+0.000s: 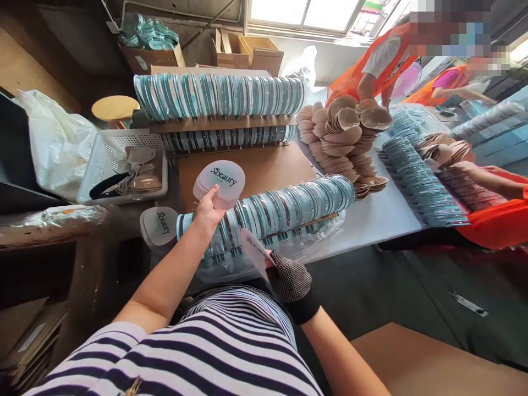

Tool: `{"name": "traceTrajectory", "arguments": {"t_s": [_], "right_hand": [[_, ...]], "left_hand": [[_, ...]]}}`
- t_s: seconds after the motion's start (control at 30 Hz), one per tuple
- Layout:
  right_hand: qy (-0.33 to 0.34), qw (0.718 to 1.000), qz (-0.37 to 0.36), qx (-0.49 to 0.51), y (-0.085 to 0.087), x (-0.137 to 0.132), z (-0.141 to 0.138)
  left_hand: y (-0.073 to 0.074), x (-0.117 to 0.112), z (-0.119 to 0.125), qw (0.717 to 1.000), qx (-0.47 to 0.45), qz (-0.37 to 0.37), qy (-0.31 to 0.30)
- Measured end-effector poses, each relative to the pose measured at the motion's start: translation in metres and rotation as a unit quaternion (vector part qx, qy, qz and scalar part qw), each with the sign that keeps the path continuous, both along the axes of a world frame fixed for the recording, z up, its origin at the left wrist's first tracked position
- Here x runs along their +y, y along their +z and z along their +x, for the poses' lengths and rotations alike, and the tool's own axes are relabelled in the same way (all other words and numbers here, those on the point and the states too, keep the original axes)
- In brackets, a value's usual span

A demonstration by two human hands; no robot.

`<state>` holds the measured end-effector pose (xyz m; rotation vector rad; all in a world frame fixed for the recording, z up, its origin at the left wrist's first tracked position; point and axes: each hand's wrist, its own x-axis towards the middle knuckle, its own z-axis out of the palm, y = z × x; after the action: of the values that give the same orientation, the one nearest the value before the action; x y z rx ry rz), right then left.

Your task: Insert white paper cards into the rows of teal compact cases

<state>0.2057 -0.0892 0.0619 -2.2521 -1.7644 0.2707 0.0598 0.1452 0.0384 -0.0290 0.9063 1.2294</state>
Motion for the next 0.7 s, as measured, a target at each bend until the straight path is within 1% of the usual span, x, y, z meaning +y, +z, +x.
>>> {"name": "traceTrajectory", "arguments": {"t_s": [0.03,0.1,0.17,0.23,0.27,0.33,0.43,0.5,0.6,0.7], "right_hand": [[0.016,0.999,-0.033,-0.004,-0.005,-0.003,-0.008],[0.035,0.995,-0.088,-0.014,-0.015,0.005,-0.024],[0.038,0.990,-0.134,-0.027,-0.024,0.028,-0.039],[0.025,0.984,-0.170,-0.035,-0.032,0.053,-0.048],[0.018,0.983,-0.177,-0.037,-0.035,0.063,-0.050],[0.004,0.986,-0.161,-0.043,-0.040,0.072,-0.051],[0.006,0.991,-0.120,-0.050,-0.045,0.066,-0.049],[0.022,0.992,-0.115,-0.043,-0.047,0.060,-0.048],[0.047,0.991,-0.121,-0.033,-0.045,0.060,-0.051],[0.041,0.988,-0.143,-0.048,-0.039,0.068,-0.055]], "left_hand": [[-0.002,0.001,0.000,1.000,-0.001,0.001,0.000],[-0.004,0.000,0.002,1.000,0.006,0.012,0.002],[-0.006,-0.003,0.005,1.000,0.008,0.019,0.001],[-0.007,-0.004,0.005,1.000,0.000,0.018,-0.003],[-0.007,-0.003,0.004,1.000,-0.006,0.015,-0.005],[-0.007,-0.002,0.002,1.000,-0.014,0.004,-0.007],[-0.006,0.001,-0.003,0.999,-0.029,-0.024,-0.022],[-0.005,0.002,-0.005,0.998,-0.046,-0.036,-0.032],[-0.002,0.001,-0.007,0.997,-0.060,-0.042,-0.038],[-0.001,-0.001,-0.008,0.996,-0.063,-0.042,-0.047]]}}
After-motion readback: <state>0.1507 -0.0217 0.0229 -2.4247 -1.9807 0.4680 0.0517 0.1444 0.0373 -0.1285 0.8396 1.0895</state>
